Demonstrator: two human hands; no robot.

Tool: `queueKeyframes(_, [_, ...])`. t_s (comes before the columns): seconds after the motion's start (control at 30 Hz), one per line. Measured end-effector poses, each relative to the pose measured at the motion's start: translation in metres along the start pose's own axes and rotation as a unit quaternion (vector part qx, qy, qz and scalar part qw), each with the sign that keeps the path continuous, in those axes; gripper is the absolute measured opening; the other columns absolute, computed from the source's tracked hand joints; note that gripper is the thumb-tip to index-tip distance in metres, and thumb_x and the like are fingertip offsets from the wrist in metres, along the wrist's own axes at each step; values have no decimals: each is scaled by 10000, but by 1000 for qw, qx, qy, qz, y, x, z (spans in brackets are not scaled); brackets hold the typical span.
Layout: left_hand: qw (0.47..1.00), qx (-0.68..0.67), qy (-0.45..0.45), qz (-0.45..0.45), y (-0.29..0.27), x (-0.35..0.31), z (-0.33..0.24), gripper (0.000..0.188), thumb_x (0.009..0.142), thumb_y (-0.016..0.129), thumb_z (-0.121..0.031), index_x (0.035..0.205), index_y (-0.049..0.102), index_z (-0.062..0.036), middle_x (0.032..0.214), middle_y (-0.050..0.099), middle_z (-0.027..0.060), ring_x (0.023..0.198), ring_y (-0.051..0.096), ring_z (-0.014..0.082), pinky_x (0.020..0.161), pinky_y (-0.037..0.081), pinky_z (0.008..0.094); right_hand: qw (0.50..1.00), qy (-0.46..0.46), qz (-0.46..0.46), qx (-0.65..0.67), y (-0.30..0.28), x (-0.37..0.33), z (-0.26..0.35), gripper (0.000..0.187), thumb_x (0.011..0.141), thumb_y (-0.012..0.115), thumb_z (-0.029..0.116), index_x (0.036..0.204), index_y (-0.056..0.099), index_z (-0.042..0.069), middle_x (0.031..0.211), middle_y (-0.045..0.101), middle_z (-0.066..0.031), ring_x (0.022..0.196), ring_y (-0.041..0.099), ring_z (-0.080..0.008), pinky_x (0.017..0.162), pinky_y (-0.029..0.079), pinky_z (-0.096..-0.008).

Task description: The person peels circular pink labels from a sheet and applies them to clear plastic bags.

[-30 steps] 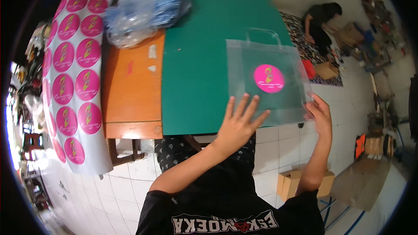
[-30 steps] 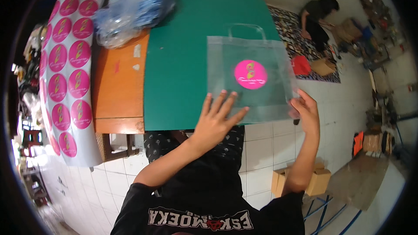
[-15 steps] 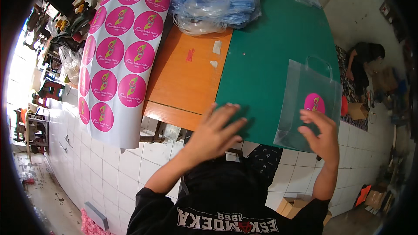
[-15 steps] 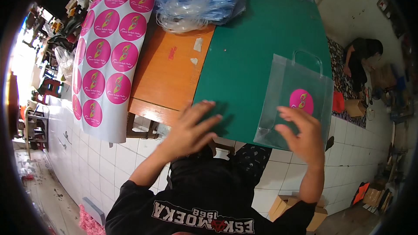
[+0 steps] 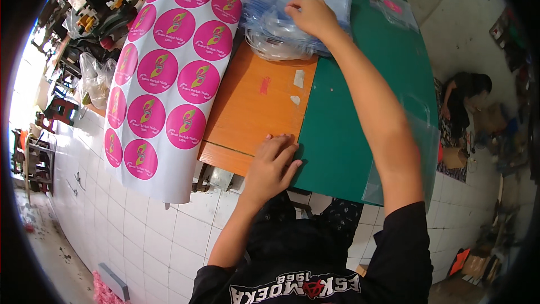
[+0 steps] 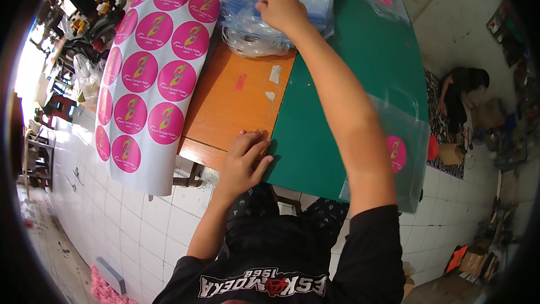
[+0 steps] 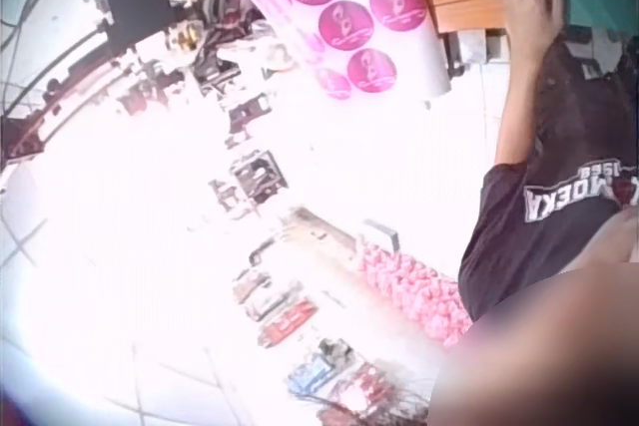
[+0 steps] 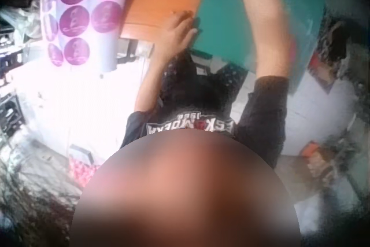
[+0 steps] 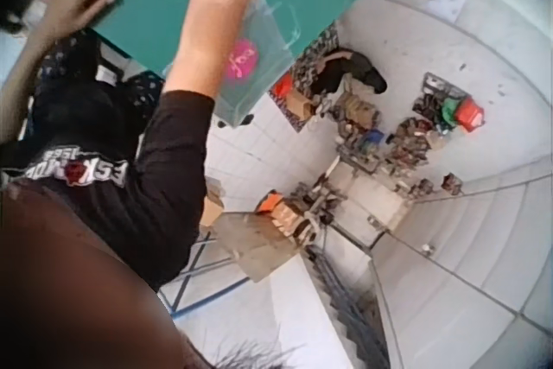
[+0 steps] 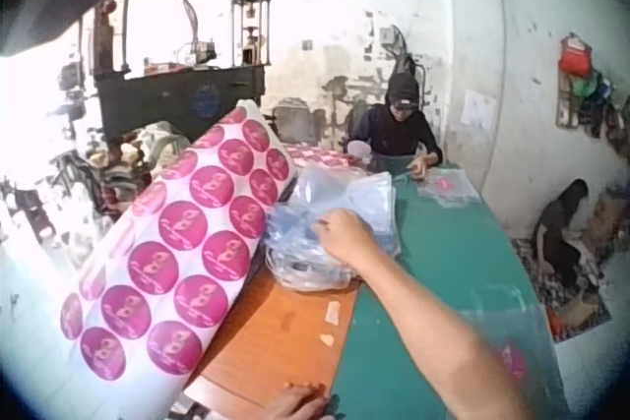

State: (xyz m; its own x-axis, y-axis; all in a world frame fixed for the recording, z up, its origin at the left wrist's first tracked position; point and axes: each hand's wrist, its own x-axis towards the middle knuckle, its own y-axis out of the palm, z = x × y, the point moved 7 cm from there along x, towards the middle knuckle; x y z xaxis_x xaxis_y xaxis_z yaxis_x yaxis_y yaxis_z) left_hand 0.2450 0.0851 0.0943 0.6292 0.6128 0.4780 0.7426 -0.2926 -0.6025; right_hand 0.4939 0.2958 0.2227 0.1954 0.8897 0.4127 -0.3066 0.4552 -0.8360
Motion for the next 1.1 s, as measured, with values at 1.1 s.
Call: queueKeyframes(1.1, [891, -390, -205, -115, -26, 52, 46, 792, 1031, 702, -291, 1610, 268, 32, 1465, 527, 225, 1286, 630, 307, 1062, 533, 423, 973, -196, -110, -62, -115, -134, 70, 269, 899, 810, 333, 898, 699, 88, 706, 674, -42, 604, 654, -223, 563, 493, -384])
